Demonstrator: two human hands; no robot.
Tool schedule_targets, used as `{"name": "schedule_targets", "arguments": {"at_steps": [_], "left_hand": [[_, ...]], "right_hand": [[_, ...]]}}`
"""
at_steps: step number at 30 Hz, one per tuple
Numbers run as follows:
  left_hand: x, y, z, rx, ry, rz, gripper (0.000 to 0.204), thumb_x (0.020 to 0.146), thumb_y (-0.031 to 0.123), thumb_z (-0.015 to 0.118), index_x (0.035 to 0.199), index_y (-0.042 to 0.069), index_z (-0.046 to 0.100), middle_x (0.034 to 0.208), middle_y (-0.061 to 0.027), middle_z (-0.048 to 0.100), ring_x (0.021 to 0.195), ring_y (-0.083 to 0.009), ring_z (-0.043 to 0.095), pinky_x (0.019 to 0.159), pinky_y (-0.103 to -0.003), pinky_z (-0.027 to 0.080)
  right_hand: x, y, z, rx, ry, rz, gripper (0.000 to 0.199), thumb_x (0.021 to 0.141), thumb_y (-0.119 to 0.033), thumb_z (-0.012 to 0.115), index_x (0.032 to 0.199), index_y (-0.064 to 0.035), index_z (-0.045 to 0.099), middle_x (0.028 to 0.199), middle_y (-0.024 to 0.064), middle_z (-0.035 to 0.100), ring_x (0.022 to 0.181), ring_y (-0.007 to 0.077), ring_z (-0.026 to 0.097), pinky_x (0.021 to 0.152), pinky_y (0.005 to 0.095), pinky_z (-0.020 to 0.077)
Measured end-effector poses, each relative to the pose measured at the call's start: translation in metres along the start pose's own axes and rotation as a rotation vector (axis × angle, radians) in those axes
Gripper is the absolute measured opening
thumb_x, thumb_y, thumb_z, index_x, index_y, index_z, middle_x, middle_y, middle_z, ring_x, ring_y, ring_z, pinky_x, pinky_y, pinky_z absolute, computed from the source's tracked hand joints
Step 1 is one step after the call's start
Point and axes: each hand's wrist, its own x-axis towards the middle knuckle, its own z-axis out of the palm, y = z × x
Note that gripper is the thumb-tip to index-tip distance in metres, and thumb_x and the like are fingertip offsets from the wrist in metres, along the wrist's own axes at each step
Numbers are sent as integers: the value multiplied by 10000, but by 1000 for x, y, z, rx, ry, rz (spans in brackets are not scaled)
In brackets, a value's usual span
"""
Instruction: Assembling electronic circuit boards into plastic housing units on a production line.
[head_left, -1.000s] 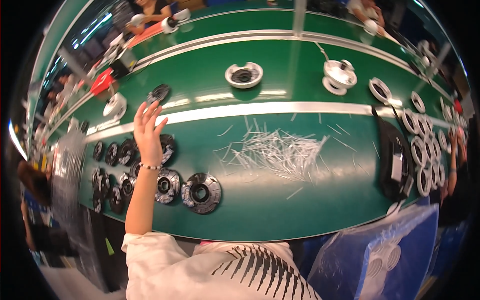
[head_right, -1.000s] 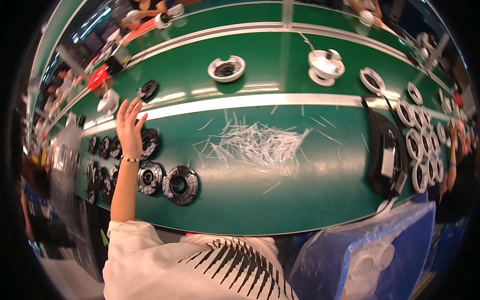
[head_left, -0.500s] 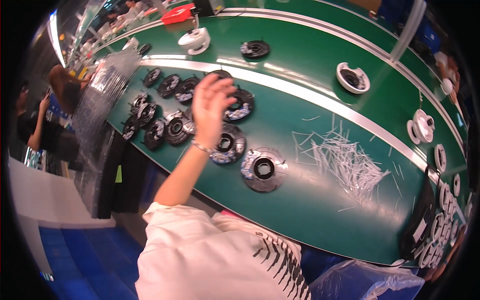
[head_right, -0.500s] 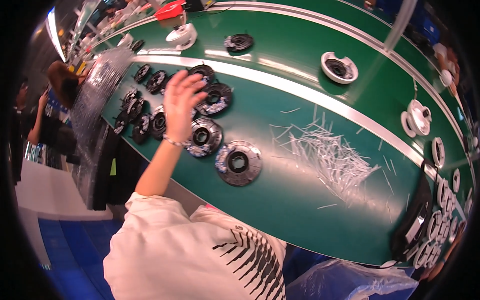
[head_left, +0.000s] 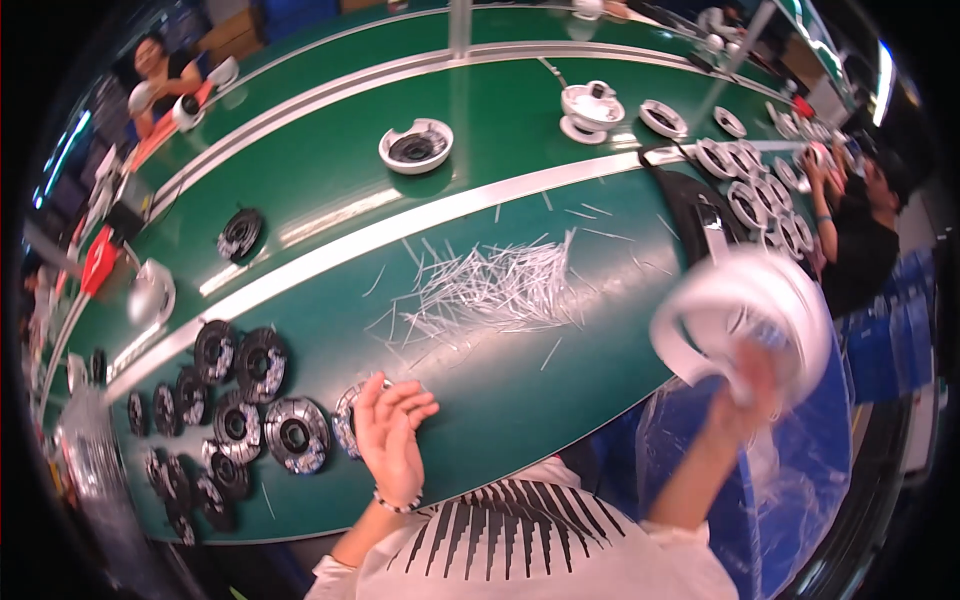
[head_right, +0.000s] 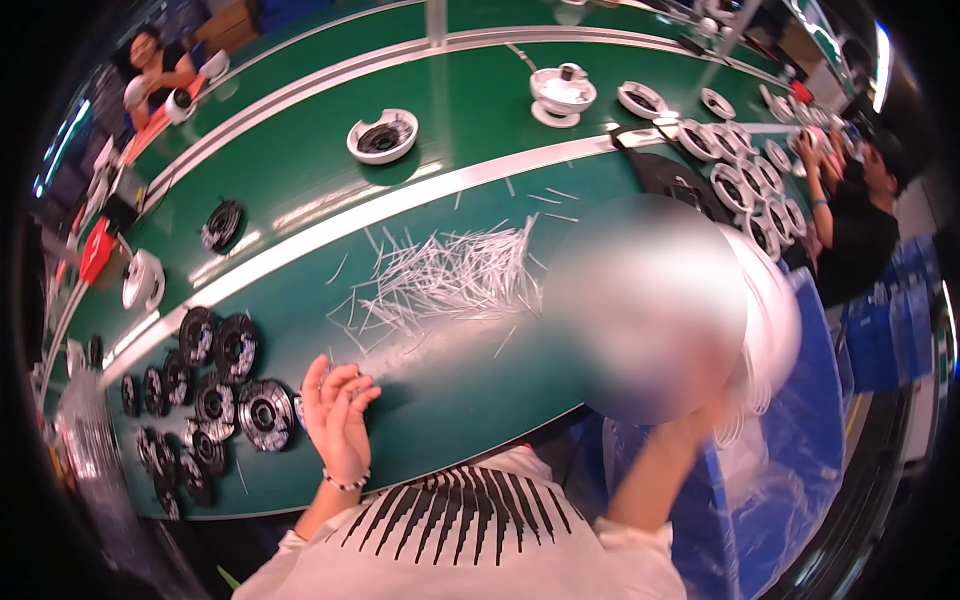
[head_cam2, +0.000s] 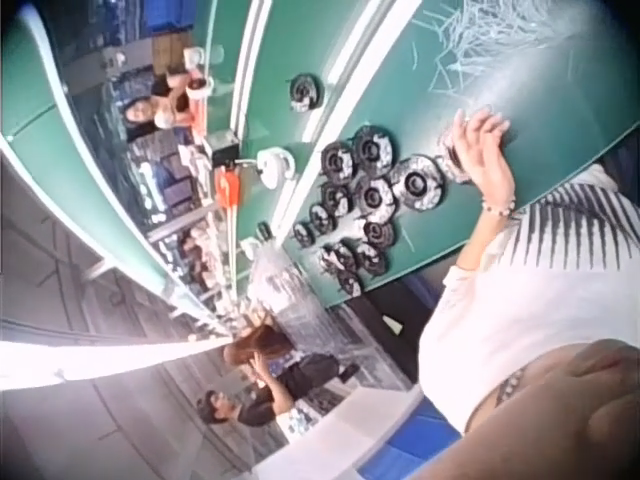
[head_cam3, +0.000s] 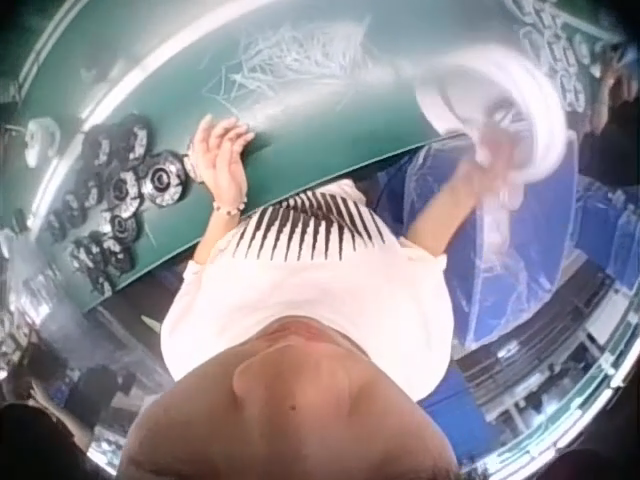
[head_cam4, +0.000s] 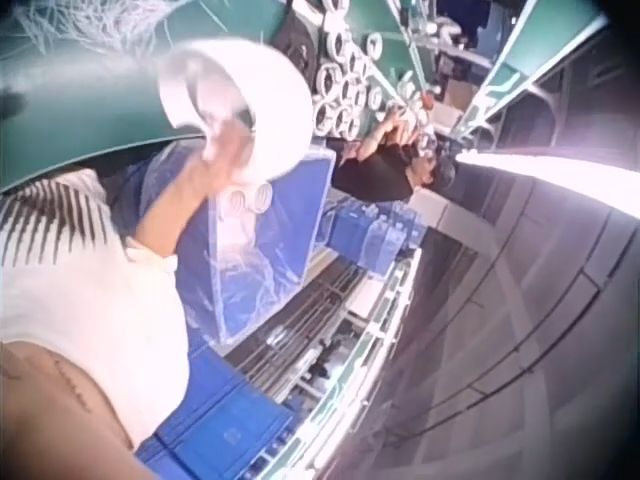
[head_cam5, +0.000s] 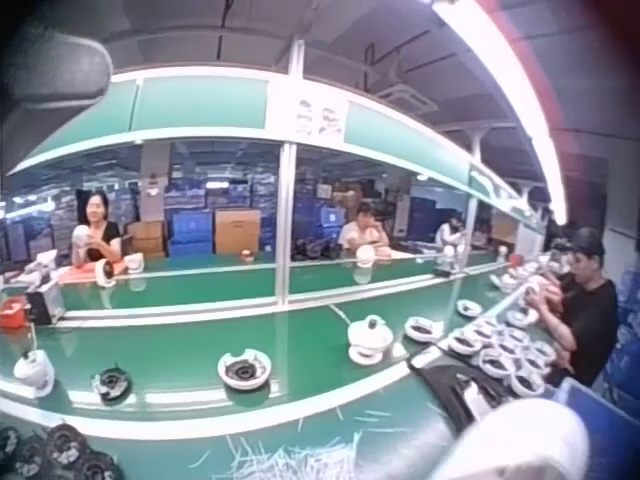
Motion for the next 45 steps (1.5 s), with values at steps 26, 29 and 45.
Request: {"name": "schedule_targets", "arguments": {"at_steps": [26,29,45], "left_hand": [[-14,31,-58,389,127,231,345,809,3,416,1143,-50,346,922,-172,547,821,-214,557,776,-311,434],[43,58,-69,771,-24,310,281,772,-44,433,1052,-47,461,923,-130,553,868,-212,557,788,-301,426],[312,24,-194,2022,-239,250,380,744,199,557,1106,95,513,1100,-100,529,1052,-273,462,883,-360,371]], "right_hand": [[101,288,128,-205,407,669,588,661,-151,631,1085,89,302,1080,221,436,944,262,491,834,362,403],[104,278,107,-387,374,693,571,692,-189,611,1062,117,301,1102,239,421,963,256,486,831,350,406],[-20,-67,-64,-901,-228,-416,431,679,21,510,1102,8,426,1076,225,486,1018,342,476,880,396,368]]}}
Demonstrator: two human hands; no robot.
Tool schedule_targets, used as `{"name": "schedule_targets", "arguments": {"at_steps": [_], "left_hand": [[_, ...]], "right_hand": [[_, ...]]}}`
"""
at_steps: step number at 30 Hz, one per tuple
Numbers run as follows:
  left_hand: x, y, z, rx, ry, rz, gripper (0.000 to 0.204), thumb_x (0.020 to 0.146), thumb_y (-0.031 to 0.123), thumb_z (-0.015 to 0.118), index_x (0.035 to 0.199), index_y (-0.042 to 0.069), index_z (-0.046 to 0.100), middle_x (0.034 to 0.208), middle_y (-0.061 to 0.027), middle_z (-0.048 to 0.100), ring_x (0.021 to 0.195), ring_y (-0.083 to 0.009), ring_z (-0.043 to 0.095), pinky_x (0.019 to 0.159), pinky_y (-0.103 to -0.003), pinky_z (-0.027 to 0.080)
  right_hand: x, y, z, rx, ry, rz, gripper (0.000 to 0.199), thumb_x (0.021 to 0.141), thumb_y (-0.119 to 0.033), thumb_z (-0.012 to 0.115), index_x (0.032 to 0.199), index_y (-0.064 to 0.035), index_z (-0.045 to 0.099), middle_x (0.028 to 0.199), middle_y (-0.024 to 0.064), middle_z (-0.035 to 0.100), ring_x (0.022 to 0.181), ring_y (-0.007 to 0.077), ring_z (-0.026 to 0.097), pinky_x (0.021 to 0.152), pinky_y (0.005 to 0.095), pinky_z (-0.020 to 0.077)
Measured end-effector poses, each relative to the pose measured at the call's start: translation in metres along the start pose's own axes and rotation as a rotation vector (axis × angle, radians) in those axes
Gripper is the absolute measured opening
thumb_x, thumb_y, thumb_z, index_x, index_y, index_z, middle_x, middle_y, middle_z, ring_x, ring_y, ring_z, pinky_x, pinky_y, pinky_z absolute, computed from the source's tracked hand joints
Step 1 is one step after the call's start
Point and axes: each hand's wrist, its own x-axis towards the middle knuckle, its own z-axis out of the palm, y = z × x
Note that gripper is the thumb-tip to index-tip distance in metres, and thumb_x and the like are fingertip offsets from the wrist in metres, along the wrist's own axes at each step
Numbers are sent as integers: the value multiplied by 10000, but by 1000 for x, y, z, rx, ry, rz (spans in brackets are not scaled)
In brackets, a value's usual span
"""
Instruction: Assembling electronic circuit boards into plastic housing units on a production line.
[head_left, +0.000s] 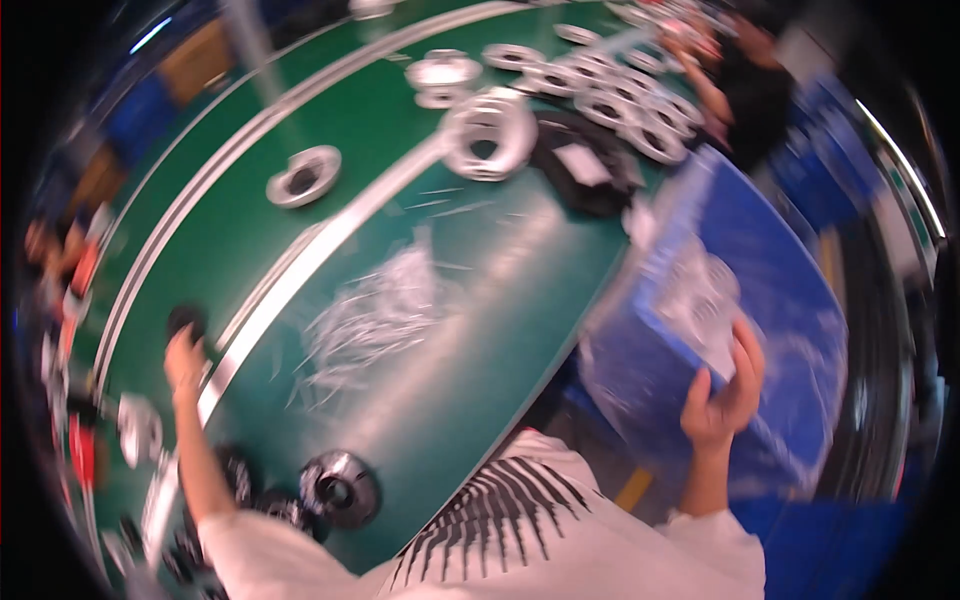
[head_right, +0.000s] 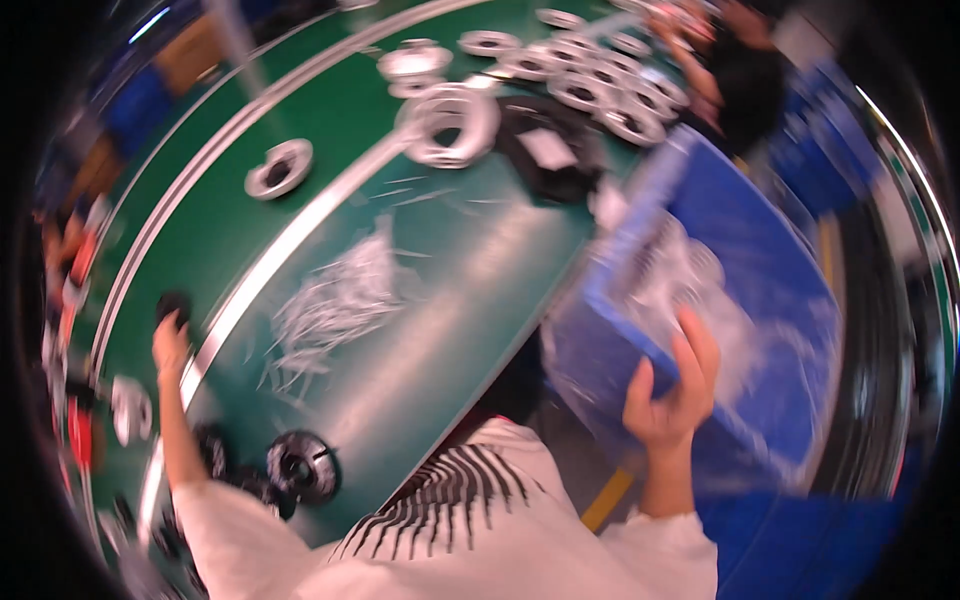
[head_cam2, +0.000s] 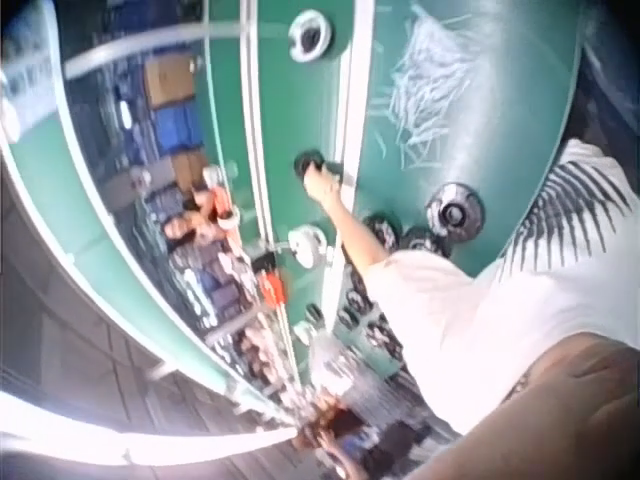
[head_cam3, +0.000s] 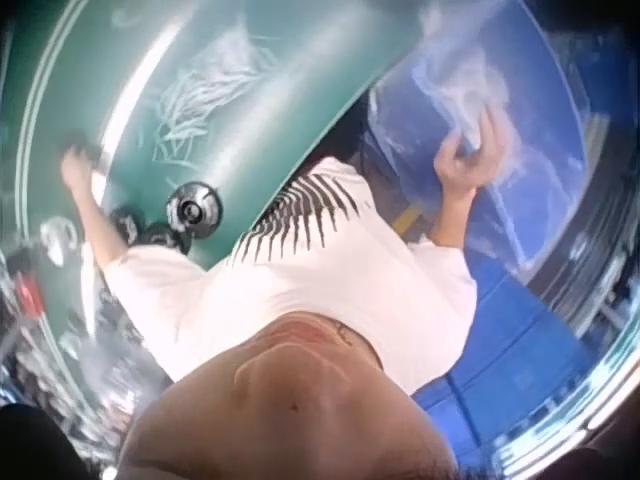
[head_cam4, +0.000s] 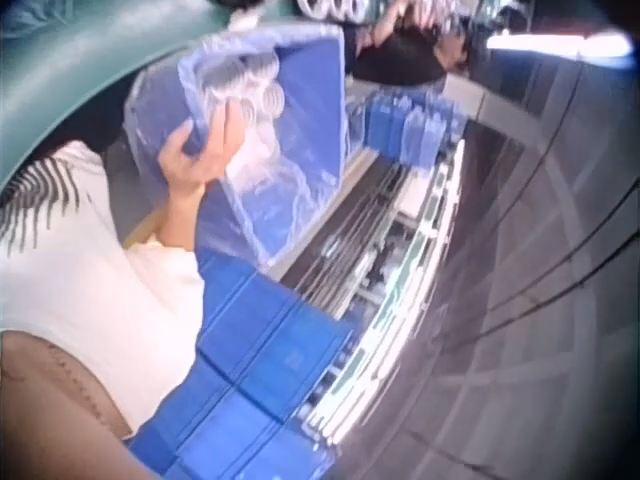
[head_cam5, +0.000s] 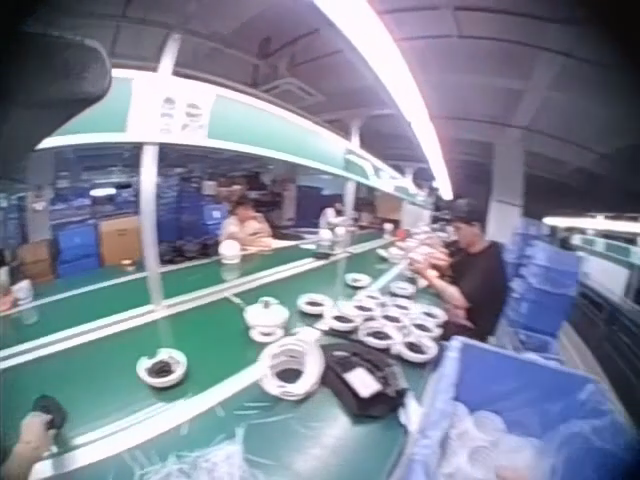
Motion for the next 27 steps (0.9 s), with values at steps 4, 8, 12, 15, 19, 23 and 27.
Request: {"name": "schedule_targets", "arguments": {"at_steps": [4,8,12,15,19,23,27], "left_hand": [[-2,-56,31,78,258,293,550,700,85,603,1185,3,357,978,-154,536,941,-337,463,869,-378,328],[-21,15,-2,-206,-40,121,570,690,71,609,1187,-16,343,756,-109,497,741,-278,480,737,-363,378],[-28,-8,18,-108,-23,266,460,676,151,653,1066,-8,471,874,-155,513,749,-280,517,669,-352,426],[-23,-23,27,-114,-2,244,333,682,134,627,948,-28,509,853,-160,496,746,-306,513,668,-360,428],[-39,16,6,-169,132,340,157,634,28,594,751,-12,498,703,-137,451,637,-284,469,575,-368,385],[-62,34,-26,-204,96,299,104,634,-29,558,685,-1,472,650,-108,444,590,-231,461,535,-310,372],[-114,159,-130,-22,-34,257,193,738,220,577,769,31,606,712,-157,575,668,-321,553,623,-383,432]], "right_hand": [[40,63,-43,-180,-219,220,223,649,-23,588,870,7,571,903,149,589,852,284,566,767,335,431],[22,152,-69,-341,-959,625,268,629,-175,661,825,2,610,835,159,607,809,261,583,717,323,449],[-33,225,-35,-396,-1533,591,467,577,-300,712,903,16,600,895,175,599,843,284,574,742,326,451],[-105,273,2,-434,-1629,494,758,497,-413,737,1086,1,500,1019,191,545,938,321,525,830,364,412],[-167,283,19,-334,-1596,503,751,501,-461,717,1019,41,509,983,223,546,930,329,527,811,372,423],[-169,257,27,-358,-1596,537,560,549,-399,703,909,11,578,912,189,585,872,304,562,765,364,453],[-194,256,29,-431,-1590,531,332,594,-178,606,886,-24,570,842,176,598,805,309,583,693,375,475]]}}
